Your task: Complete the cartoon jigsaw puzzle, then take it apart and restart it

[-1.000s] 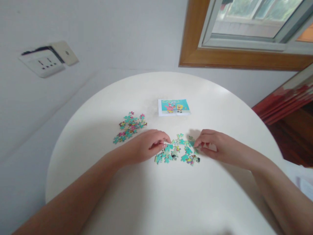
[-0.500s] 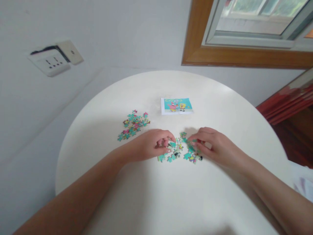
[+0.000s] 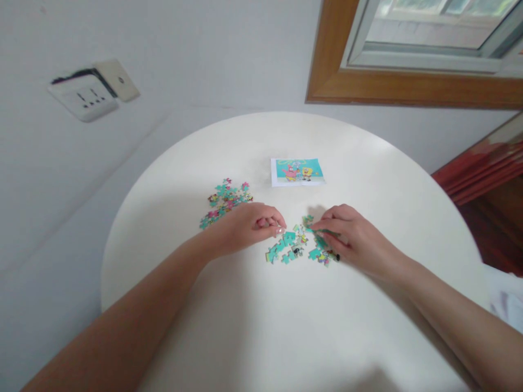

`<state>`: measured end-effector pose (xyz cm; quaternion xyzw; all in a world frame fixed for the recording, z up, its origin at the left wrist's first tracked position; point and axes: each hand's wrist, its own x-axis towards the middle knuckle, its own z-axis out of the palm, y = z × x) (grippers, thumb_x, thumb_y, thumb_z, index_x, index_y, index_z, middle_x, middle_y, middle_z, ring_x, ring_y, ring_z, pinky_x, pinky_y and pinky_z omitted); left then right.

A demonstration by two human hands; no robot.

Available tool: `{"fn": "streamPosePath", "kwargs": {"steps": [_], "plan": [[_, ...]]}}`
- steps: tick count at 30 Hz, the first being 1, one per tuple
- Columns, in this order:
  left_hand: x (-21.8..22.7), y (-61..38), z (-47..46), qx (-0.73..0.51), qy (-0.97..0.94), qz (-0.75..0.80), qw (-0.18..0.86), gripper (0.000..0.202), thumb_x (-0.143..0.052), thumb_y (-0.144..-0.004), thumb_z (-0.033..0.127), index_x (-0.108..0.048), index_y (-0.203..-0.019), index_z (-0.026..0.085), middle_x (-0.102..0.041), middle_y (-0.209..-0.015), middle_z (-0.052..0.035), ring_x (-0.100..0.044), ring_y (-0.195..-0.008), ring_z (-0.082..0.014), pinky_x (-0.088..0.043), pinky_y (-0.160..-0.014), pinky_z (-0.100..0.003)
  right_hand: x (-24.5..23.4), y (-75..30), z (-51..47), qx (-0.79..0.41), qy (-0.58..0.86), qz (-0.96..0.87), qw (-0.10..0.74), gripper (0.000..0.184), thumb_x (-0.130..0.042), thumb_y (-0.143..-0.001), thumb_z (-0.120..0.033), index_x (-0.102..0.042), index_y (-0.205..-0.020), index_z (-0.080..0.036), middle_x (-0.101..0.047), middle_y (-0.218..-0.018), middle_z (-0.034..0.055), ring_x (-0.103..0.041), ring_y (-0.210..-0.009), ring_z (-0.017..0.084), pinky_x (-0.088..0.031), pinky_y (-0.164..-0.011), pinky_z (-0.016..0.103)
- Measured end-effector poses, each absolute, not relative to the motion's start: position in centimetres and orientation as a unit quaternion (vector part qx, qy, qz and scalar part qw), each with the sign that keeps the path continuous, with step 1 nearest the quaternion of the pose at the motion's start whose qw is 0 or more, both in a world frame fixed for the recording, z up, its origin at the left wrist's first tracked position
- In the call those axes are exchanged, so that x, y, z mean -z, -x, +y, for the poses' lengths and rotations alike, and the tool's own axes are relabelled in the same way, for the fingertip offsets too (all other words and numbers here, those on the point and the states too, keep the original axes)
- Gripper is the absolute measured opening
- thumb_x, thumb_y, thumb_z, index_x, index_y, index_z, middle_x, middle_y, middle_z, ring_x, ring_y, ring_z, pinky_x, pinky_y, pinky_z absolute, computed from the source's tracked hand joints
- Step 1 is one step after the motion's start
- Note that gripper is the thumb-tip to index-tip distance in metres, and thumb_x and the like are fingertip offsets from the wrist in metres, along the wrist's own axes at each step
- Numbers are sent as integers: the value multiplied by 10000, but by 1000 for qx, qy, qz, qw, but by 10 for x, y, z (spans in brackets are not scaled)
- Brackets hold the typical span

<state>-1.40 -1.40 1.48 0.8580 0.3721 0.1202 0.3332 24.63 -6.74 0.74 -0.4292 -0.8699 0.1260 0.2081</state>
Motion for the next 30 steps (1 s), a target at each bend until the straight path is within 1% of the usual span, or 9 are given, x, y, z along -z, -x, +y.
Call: {"fn": "streamPosePath", "kwargs": {"steps": [3, 7, 9, 13, 16, 20, 24, 26, 30], "plan": [[-13, 15, -13, -107, -880, 348, 306, 267, -467, -900, 303, -701, -970, 197, -699, -824, -16, -591, -693, -125, -406, -656, -227, -6, -247, -66, -120, 450, -858, 215, 287, -502, -850, -107, -688, -1052, -190, -636, -933, 98, -556, -854, 207, -468, -766, 353], [-11, 17, -12, -124, -887, 339, 288, 302, -404, -922, 240, -672, -1052, 184, -706, -931, -35, -619, -795, -143, -416, -715, -236, -4, -250, -65, -124, 454, -854, 224, 320, -514, -829, -88, -678, -1081, -197, -641, -946, 94, -564, -860, 207, -476, -757, 343], [-11, 16, -12, -120, -885, 346, 288, 294, -418, -918, 249, -662, -1070, 187, -701, -885, -27, -615, -767, -140, -411, -693, -232, -4, -250, -65, -125, 450, -854, 228, 309, -518, -831, -97, -679, -1074, -203, -644, -946, 92, -570, -864, 210, -480, -754, 343], [-13, 13, -14, -108, -877, 366, 293, 271, -482, -895, 314, -658, -1066, 198, -637, -691, 12, -551, -607, -114, -369, -594, -219, -7, -249, -66, -120, 458, -851, 227, 291, -508, -838, -99, -683, -1048, -198, -656, -938, 93, -576, -859, 214, -483, -764, 355], [-11, 11, -14, -109, -878, 364, 290, 239, -513, -878, 296, -663, -1031, 191, -609, -672, 17, -514, -571, -102, -363, -595, -223, -6, -251, -64, -106, 481, -841, 223, 301, -500, -828, -84, -689, -1040, -181, -657, -936, 100, -572, -859, 218, -480, -774, 366], [-6, 13, -12, -124, -900, 338, 244, 205, -545, -866, 277, -663, -1009, 190, -572, -713, 3, -527, -675, -132, -374, -672, -245, -4, -253, -62, -108, 479, -844, 217, 289, -529, -824, -109, -693, -1049, -188, -637, -944, 99, -560, -858, 211, -470, -779, 366], [-3, 12, -15, -148, -908, 326, 219, 225, -499, -903, 280, -654, -1047, 203, -564, -866, -36, -539, -827, -163, -399, -779, -274, -3, -248, -62, -113, 460, -858, 199, 245, -578, -852, -218, -689, -1070, -210, -608, -962, 94, -538, -884, 210, -450, -799, 371], [-2, 9, -19, -154, -912, 315, 211, 237, -502, -906, 294, -648, -1068, 203, -561, -925, -52, -535, -890, -180, -404, -824, -292, -2, -245, -62, -109, 466, -856, 195, 231, -591, -853, -248, -689, -1060, -216, -601, -967, 93, -527, -901, 217, -441, -807, 377], [0, 3, -24, -148, -921, 297, 204, 243, -531, -892, 292, -626, -1098, 204, -559, -977, -62, -528, -937, -193, -408, -832, -295, -1, -248, -61, -119, 474, -851, 192, 187, -619, -829, -256, -694, -994, -211, -601, -951, 88, -518, -898, 220, -428, -809, 377]]}}
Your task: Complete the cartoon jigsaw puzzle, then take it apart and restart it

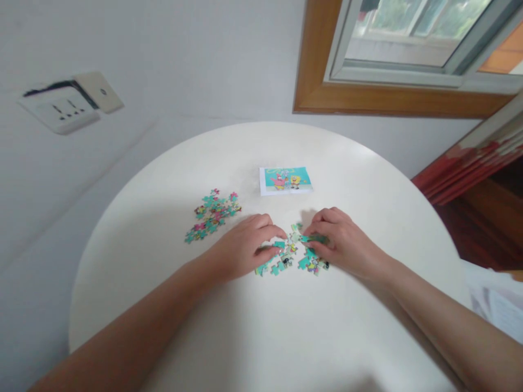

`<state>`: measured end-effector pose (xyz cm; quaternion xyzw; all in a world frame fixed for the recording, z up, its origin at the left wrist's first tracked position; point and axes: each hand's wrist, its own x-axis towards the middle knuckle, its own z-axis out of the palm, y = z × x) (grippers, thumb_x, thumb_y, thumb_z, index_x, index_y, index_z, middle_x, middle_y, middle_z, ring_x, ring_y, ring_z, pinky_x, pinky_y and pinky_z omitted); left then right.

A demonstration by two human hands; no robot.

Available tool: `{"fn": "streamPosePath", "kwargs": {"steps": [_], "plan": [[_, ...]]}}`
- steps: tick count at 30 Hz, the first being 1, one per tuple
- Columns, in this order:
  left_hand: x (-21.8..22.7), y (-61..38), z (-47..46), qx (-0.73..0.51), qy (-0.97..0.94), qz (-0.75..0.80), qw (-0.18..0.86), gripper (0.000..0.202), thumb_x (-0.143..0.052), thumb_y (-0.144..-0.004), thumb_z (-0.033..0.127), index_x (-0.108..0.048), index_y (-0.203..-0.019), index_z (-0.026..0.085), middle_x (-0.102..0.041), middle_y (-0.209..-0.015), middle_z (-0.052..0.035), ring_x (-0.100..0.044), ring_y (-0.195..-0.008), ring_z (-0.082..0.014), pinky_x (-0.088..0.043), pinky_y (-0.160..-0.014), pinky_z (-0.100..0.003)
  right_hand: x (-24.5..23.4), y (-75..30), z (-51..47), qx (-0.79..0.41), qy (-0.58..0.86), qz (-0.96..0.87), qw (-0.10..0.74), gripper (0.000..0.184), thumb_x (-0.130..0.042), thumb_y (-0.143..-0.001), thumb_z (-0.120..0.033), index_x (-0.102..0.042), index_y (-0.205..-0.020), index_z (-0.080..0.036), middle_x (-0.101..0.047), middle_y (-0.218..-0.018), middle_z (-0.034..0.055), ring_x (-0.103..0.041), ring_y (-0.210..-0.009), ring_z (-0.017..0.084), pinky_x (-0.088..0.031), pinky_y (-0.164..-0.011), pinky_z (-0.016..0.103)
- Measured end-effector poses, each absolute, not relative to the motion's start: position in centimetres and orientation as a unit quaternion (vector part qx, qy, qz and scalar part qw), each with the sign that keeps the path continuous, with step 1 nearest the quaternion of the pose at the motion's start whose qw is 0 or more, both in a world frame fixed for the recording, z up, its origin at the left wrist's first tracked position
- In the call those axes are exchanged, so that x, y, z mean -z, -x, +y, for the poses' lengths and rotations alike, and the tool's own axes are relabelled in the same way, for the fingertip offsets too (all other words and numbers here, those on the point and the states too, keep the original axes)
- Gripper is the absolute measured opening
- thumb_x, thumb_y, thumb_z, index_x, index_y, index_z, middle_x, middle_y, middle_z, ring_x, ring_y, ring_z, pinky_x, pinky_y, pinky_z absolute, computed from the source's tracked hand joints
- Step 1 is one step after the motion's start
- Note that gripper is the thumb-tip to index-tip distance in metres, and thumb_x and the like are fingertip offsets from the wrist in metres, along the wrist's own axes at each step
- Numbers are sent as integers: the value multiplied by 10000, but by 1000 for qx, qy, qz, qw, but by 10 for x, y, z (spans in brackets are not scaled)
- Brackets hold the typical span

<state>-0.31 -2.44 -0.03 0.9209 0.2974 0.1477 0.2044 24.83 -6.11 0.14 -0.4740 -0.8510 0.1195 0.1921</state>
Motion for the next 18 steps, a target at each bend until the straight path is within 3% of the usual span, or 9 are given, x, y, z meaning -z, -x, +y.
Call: {"fn": "streamPosePath", "kwargs": {"steps": [8, 13, 18], "plan": [[2, 3, -22, -146, -922, 297, 203, 207, -499, -913, 271, -629, -1060, 206, -564, -967, -58, -531, -916, -185, -398, -822, -286, -14, -263, -60, -172, 458, -858, 158, 99, -630, -814, -243, -709, -868, -219, -625, -905, 60, -548, -853, 194, -427, -808, 347], [0, 2, -23, -150, -917, 302, 211, 251, -418, -931, 204, -634, -1059, 193, -573, -968, -66, -533, -925, -185, -401, -832, -288, -11, -265, -55, -122, 492, -840, 192, 246, -491, -852, -94, -698, -951, -183, -666, -888, 85, -575, -856, 205, -446, -793, 342], [1, 2, -23, -158, -911, 309, 223, 280, -378, -935, 170, -631, -1053, 179, -575, -969, -74, -537, -924, -184, -403, -851, -291, -7, -271, -51, -101, 527, -819, 202, 282, -480, -850, -84, -692, -1012, -175, -669, -895, 92, -578, -853, 211, -461, -799, 353]]}}
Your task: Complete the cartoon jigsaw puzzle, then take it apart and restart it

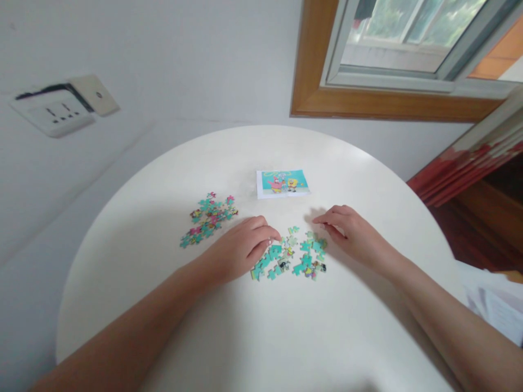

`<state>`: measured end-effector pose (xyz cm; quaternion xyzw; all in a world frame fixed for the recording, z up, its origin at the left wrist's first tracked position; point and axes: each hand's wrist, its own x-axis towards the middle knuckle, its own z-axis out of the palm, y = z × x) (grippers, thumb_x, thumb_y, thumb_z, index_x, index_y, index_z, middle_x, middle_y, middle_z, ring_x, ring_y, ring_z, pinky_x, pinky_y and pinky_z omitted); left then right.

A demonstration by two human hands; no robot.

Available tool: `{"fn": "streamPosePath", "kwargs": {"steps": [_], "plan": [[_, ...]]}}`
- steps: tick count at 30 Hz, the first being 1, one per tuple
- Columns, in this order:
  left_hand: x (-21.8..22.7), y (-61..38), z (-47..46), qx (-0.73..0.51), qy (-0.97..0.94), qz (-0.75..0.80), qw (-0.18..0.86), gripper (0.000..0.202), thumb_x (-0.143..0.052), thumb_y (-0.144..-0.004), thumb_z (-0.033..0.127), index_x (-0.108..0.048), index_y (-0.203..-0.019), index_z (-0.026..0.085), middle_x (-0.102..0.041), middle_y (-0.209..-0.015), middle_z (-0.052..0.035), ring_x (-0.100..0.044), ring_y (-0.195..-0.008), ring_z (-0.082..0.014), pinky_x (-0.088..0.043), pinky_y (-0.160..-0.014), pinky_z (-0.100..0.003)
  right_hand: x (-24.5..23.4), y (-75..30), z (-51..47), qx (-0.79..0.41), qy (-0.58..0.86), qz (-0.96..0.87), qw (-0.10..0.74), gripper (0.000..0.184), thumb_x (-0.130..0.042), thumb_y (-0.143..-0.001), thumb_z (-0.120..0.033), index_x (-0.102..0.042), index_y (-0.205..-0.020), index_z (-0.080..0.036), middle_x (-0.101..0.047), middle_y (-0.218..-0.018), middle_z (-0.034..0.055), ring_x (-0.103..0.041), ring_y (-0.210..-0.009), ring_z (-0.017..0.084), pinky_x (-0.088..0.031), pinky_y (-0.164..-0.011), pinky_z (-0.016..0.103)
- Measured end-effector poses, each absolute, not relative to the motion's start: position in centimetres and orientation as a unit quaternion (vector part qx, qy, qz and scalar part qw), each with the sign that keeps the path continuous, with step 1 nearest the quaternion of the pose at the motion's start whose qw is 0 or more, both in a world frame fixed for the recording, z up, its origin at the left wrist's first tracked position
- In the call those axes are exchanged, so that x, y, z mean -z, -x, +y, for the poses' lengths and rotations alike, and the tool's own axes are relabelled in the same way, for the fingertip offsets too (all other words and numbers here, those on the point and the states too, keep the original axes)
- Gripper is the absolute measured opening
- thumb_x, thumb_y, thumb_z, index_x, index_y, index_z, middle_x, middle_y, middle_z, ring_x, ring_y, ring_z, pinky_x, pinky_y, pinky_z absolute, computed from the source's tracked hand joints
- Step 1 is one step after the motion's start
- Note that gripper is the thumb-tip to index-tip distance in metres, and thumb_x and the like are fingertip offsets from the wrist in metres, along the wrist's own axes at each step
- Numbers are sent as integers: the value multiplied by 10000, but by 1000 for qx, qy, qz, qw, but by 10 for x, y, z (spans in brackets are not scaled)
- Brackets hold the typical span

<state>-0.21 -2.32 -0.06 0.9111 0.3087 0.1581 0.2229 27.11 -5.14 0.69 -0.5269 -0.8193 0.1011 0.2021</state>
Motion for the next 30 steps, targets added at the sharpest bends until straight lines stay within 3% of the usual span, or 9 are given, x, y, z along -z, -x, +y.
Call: {"fn": "streamPosePath", "kwargs": {"steps": [6, 13, 19, 30], "plan": [[5, 3, -21, -167, -912, 306, 217, 266, -394, -922, 160, -623, -1056, 182, -579, -974, -68, -538, -932, -185, -406, -863, -295, -16, -278, -56, -174, 453, -862, 145, 176, -624, -818, -205, -707, -973, -223, -659, -937, 69, -572, -903, 199, -450, -835, 350], [5, 3, -20, -161, -917, 301, 208, 263, -405, -918, 156, -623, -1062, 184, -580, -965, -64, -544, -923, -185, -405, -844, -293, -31, -287, -56, -205, 473, -852, 96, 110, -618, -803, -195, -708, -863, -212, -679, -861, 47, -589, -855, 187, -450, -833, 338], [7, 3, -20, -159, -915, 304, 211, 268, -393, -925, 162, -615, -1072, 186, -584, -974, -63, -546, -935, -183, -406, -845, -288, -37, -295, -58, -204, 541, -810, 94, 226, -507, -827, -151, -705, -919, -209, -693, -895, 50, -612, -804, 170, -471, -759, 294], [6, 2, -20, -161, -917, 302, 205, 265, -404, -917, 162, -618, -1068, 197, -592, -981, -56, -553, -927, -176, -412, -859, -282, -33, -292, -58, -254, 528, -807, 71, 228, -561, -776, -172, -693, -959, -201, -639, -928, 67, -610, -785, 171, -481, -757, 292]]}}
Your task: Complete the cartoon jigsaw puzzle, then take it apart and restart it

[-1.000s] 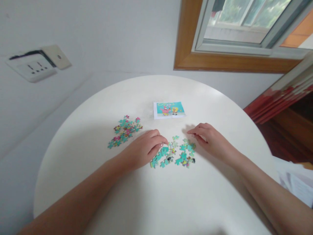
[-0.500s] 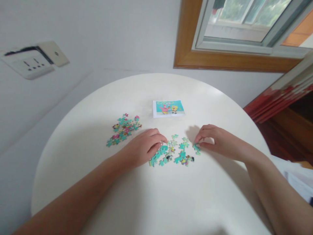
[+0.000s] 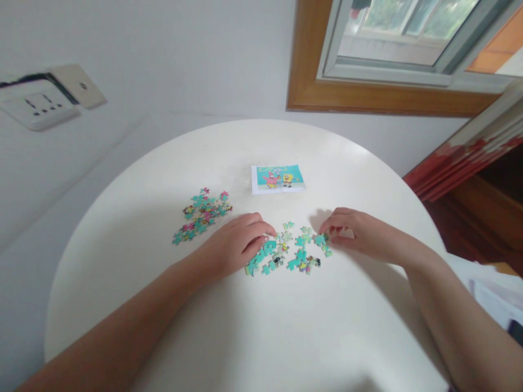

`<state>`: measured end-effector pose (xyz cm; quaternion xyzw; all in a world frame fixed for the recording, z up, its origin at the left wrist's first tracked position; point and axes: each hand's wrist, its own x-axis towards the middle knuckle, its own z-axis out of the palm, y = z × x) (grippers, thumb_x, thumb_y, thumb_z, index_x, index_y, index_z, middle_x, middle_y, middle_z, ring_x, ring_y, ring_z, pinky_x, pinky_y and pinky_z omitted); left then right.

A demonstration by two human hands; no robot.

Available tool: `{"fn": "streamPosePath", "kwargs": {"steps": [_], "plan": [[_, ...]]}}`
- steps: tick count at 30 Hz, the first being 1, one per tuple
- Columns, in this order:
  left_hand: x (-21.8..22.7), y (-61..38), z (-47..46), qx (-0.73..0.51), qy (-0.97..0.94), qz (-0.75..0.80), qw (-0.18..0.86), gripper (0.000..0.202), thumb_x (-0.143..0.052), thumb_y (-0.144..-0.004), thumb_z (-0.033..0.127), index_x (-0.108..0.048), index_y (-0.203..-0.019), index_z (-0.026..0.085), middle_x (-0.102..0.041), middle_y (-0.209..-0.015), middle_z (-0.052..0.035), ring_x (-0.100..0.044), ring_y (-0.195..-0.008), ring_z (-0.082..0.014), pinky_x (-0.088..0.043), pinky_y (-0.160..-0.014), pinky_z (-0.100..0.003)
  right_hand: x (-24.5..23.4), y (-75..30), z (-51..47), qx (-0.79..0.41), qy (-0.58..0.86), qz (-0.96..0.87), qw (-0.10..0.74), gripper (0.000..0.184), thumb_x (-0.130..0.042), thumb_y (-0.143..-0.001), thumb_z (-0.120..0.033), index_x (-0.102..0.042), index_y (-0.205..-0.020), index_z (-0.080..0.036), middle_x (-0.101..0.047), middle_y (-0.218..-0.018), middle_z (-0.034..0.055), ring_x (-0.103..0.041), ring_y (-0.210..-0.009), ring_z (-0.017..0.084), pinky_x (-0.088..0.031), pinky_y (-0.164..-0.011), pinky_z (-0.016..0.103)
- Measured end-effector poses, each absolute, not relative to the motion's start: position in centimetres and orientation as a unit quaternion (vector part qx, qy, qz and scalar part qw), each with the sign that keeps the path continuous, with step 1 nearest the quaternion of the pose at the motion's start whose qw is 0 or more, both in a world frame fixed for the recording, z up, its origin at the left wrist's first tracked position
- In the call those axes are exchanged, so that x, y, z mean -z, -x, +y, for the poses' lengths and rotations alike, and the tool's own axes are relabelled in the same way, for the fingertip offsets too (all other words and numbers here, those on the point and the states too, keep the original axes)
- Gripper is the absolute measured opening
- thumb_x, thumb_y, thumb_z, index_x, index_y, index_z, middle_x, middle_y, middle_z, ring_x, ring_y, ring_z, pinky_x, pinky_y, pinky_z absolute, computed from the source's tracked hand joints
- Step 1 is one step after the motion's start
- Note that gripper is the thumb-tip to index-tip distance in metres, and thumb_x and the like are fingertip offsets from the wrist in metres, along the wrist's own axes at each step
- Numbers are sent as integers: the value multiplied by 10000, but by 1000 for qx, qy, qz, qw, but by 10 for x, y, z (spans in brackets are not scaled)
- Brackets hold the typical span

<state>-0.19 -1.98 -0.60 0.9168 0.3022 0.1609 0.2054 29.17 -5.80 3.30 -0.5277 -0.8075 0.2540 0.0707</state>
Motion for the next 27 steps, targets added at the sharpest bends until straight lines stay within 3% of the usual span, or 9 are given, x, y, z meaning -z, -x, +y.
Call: {"fn": "streamPosePath", "kwargs": {"steps": [10, 21, 27], "plan": [[7, 2, -20, -164, -917, 300, 204, 255, -416, -914, 161, -621, -1061, 195, -596, -977, -53, -560, -922, -174, -415, -837, -275, -34, -294, -57, -288, 543, -779, 126, 137, -549, -778, -200, -673, -836, -203, -661, -857, 35, -605, -745, 152, -469, -720, 272], [5, 0, -20, -168, -917, 297, 207, 243, -418, -924, 188, -626, -1051, 180, -603, -967, -62, -564, -903, -171, -428, -811, -277, -24, -306, -45, -376, 590, -682, 215, 175, -568, -778, -352, -619, -857, -204, -715, -835, 20, -666, -796, 180, -488, -742, 289], [7, 1, -20, -170, -918, 295, 206, 238, -430, -923, 198, -622, -1063, 183, -598, -965, -64, -558, -890, -170, -427, -796, -276, -23, -306, -44, -322, 618, -704, 138, 178, -527, -800, -318, -655, -825, -198, -718, -791, 28, -652, -734, 183, -480, -703, 298]]}}
